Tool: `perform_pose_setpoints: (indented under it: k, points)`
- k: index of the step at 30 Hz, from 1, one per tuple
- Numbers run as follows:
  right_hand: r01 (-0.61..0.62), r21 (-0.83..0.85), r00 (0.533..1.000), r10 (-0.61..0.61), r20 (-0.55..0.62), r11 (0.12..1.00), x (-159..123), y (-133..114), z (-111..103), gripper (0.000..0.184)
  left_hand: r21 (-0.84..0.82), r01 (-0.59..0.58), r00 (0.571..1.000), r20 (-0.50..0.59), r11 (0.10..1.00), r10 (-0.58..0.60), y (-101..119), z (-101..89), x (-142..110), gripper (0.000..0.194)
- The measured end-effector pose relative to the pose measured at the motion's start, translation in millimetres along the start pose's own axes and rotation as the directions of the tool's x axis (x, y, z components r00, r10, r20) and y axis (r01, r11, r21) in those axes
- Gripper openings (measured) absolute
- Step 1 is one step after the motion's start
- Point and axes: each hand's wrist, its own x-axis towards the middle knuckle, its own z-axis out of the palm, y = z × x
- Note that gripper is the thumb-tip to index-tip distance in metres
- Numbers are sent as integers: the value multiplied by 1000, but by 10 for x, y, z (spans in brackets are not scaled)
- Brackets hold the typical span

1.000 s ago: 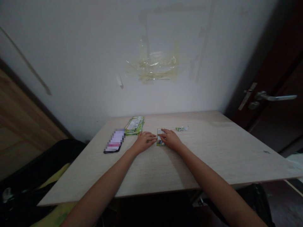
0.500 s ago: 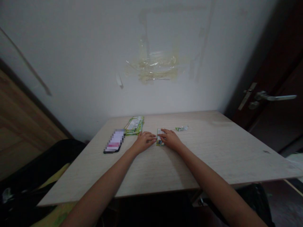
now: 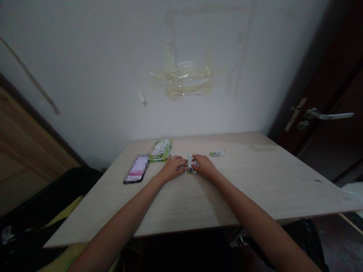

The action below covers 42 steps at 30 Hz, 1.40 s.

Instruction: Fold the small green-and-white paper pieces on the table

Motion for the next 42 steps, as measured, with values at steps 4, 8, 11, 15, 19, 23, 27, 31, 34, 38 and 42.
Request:
perform_pose_setpoints:
  k: [4, 8, 11, 15, 19, 23, 27, 31, 34, 38, 42]
  points:
    - [-12, 23, 1000, 12, -16, 1000, 10, 5, 4, 32, 31, -29, 1000, 3, 999, 29, 30, -12, 17, 24]
    - [1, 25, 999, 0, -39, 1000, 6, 27, 22, 25, 39, -2, 1000, -1, 999, 2, 65, -35, 41, 26]
    - [-1, 33, 999, 3, -46, 999, 1, 28, 18, 23, 23, 16, 1000, 5, 1000, -16, 61, -39, 63, 28]
    - [4, 68, 998, 0, -59, 998, 5, 24, 3, 20, -1, 4, 1000, 9, 1000, -4, 7, -1, 86, 26]
    - [6, 117, 997, 3, -75, 993, 12, 49, 5, 23, -29, 26, 1000, -5, 999, -26, -48, 60, 110, 24]
    - [4, 134, 998, 6, -69, 991, 7, 96, 32, 20, -65, 81, 997, 18, 995, -80, -77, 96, 139, 24]
    - [19, 123, 995, -7, -96, 992, -1, 134, 59, 16, -84, 107, 994, 30, 991, -105, -92, 107, 154, 26]
    - [33, 119, 990, -16, -143, 992, 3, 162, 52, 9, -62, 125, 992, 8, 990, -124, -97, 129, 151, 30]
    - [-10, 154, 987, 35, -157, 988, 18, 206, 45, 8, -59, 132, 991, -13, 989, -133, -104, 161, 148, 34]
    - [-104, 189, 977, 136, -163, 976, 48, 285, 67, 13, -55, 131, 991, -25, 990, -132, -118, 191, 142, 40]
    - [-141, 190, 972, 172, -157, 972, 59, 316, 94, 14, -43, 118, 993, -18, 992, -119, -109, 169, 129, 39]
